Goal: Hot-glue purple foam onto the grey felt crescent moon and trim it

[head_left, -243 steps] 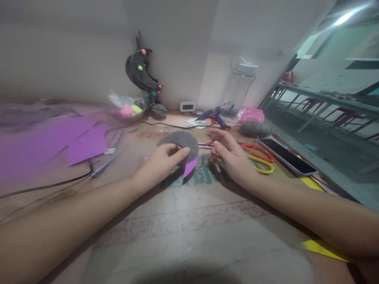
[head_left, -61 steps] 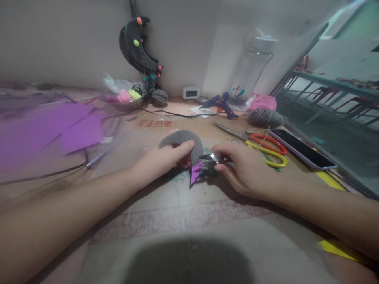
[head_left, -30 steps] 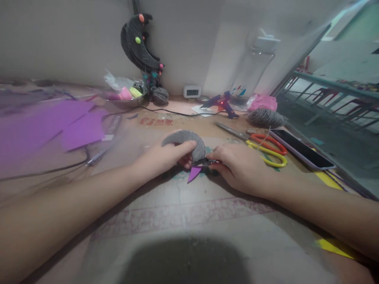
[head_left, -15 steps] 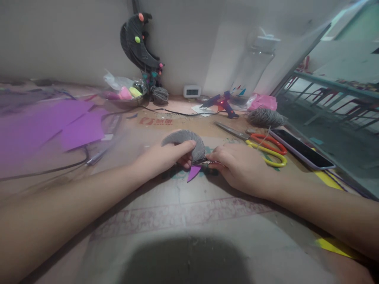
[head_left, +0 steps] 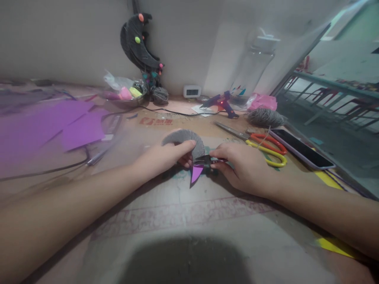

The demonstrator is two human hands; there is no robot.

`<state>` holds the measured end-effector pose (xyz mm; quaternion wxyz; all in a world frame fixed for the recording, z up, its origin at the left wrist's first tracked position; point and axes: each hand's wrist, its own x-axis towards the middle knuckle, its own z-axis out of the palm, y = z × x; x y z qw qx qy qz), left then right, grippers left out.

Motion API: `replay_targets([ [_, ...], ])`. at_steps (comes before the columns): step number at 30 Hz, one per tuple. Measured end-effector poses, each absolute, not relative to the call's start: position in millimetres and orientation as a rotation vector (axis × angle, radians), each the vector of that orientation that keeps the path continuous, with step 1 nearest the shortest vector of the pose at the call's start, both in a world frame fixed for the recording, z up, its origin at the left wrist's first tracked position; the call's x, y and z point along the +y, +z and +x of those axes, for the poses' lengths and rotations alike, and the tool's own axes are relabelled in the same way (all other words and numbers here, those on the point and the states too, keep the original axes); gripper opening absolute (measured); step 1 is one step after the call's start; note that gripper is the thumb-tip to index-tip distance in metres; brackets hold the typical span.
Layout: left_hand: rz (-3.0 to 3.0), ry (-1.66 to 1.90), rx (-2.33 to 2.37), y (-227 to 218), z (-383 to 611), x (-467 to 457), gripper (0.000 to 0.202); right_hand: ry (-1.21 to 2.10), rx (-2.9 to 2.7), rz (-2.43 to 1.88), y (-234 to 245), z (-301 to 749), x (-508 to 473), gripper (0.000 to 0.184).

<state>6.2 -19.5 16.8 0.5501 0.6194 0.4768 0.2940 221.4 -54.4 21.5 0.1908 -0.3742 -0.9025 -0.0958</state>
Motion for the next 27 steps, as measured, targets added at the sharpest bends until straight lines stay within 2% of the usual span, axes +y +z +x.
replay_targets([
  [10, 1.479, 0.806, 1.011, 15.1, 3.8, -19.8, 0.024, -0.303, -2.55, -1.057, 19.0, 221.7, -54.1, 0.02],
  [27, 1.481, 0.8, 1.014, 9.7, 3.8, -16.3, 0.024, -0.45, -2.552, -0.907, 16.8, 222.2, -52.4, 0.025],
])
